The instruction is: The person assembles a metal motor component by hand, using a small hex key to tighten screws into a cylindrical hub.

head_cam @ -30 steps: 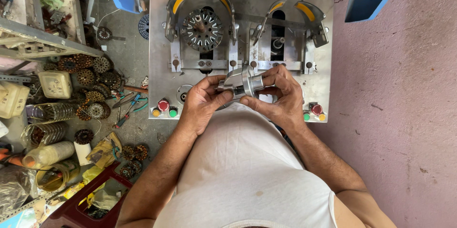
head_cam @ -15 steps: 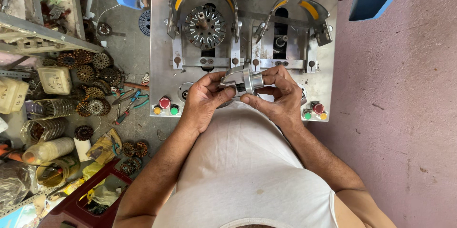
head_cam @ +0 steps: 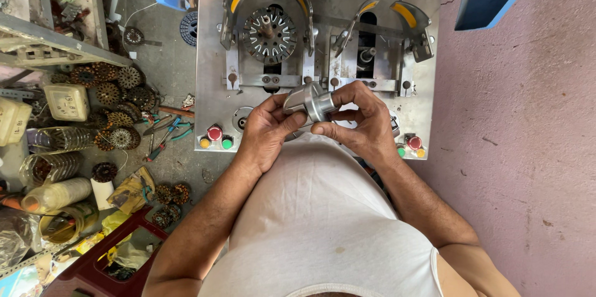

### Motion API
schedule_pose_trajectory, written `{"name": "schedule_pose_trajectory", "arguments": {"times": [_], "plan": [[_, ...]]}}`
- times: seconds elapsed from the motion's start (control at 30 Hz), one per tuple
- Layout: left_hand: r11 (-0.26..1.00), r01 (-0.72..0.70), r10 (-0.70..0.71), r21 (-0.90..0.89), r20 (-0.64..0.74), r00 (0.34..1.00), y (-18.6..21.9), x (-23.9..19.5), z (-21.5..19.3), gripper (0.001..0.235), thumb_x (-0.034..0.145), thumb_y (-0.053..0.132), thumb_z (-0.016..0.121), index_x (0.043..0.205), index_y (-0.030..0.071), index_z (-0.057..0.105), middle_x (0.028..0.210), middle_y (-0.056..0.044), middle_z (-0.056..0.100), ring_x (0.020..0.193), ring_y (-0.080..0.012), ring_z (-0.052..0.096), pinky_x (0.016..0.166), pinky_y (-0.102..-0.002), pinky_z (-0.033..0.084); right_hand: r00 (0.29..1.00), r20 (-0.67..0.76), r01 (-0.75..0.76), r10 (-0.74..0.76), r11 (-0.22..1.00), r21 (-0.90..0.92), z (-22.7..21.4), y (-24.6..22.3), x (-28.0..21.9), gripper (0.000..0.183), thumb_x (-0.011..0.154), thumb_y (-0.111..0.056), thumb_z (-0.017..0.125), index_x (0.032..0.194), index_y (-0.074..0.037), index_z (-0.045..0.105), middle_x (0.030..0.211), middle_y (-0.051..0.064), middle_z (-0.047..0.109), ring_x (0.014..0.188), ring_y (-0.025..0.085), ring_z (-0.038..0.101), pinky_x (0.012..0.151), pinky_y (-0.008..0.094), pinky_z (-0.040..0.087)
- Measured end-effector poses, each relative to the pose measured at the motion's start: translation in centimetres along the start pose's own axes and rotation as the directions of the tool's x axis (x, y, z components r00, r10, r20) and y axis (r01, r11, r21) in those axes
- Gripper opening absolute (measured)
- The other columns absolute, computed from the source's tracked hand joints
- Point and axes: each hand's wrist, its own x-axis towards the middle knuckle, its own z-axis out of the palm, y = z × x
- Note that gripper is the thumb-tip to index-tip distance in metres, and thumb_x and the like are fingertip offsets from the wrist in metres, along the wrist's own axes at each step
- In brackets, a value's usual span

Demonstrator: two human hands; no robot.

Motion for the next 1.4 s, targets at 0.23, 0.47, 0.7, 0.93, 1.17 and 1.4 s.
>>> {"name": "schedule_pose_trajectory", "arguments": {"times": [0.23,0.47,0.7,0.93,1.17,1.4], "plan": [[0.97,-0.004,0.023,-0.243,0.076,0.997,0.0,0.4,-1.5,0.041,0.092,0.003,0.079,0.131,0.003,0.065,0.122,-0.011,0.072,0.115,-0.0206,0.069,0.104,-0.039,0.057,0.97,0.218,0.146,-0.105,0.972,-0.182,-0.9,-3.5,2.3,0.045,0.084,-0.03,0.083,0.117,-0.003,0.067,0.118,0.01,0.068,0.106,0.02,0.075,0.084,0.033,0.064],[0.93,-0.044,0.123,-0.364,0.197,0.973,3.8,0.7,-2.2,0.046,0.094,0.006,0.08,0.137,0.001,0.062,0.131,-0.013,0.069,0.122,-0.0249,0.068,0.11,-0.043,0.056,0.855,0.367,0.469,-0.367,0.849,-0.244,-0.8,-7.6,5.8,0.029,0.1,-0.018,0.077,0.122,-0.001,0.068,0.127,0.014,0.065,0.113,0.026,0.075,0.09,0.033,0.063],[0.905,-0.018,0.119,-0.424,0.212,0.97,6.5,0.9,-4.9,0.047,0.098,0.006,0.079,0.139,0.001,0.057,0.133,-0.014,0.068,0.123,-0.0266,0.068,0.112,-0.046,0.057,0.867,0.287,0.494,-0.408,0.784,-0.376,4.3,-9.0,7.4,0.027,0.097,-0.02,0.083,0.115,-0.005,0.07,0.116,0.009,0.069,0.105,0.02,0.075,0.085,0.03,0.067],[0.898,0.035,0.1,-0.439,0.279,0.955,9.1,0.4,-8.0,0.067,0.089,0.007,0.085,0.147,0.001,0.052,0.135,-0.012,0.067,0.127,-0.0254,0.066,0.113,-0.044,0.057,0.953,0.132,0.298,-0.273,0.925,-0.237,7.1,-6.8,6.0,0.03,0.099,-0.018,0.079,0.125,-0.007,0.07,0.118,0.008,0.068,0.103,0.016,0.074,0.089,0.029,0.066],[0.868,0.176,0.016,-0.464,0.382,0.924,10.4,0.2,-11.6,0.071,0.085,0.003,0.089,0.146,0.0,0.052,0.135,-0.012,0.067,0.127,-0.0239,0.066,0.114,-0.044,0.056,0.974,-0.101,-0.222,0.204,0.749,-0.625,12.1,8.5,0.6,0.01,0.092,-0.012,0.077,0.101,-0.006,0.078,0.097,0.011,0.071,0.077,0.029,0.072,0.071,0.04,0.058],[0.887,0.259,-0.068,-0.382,0.446,0.892,11.3,0.3,-13.0,0.072,0.084,0.017,0.092,0.144,0.0,0.054,0.134,-0.012,0.068,0.125,-0.025,0.067,0.113,-0.044,0.056,0.849,-0.528,-0.438,0.013,0.575,-0.69,11.9,16.4,-5.2,0.016,0.095,-0.009,0.069,0.11,-0.006,0.074,0.111,0.014,0.064,0.098,0.038,0.065,0.084,0.048,0.054]]}}
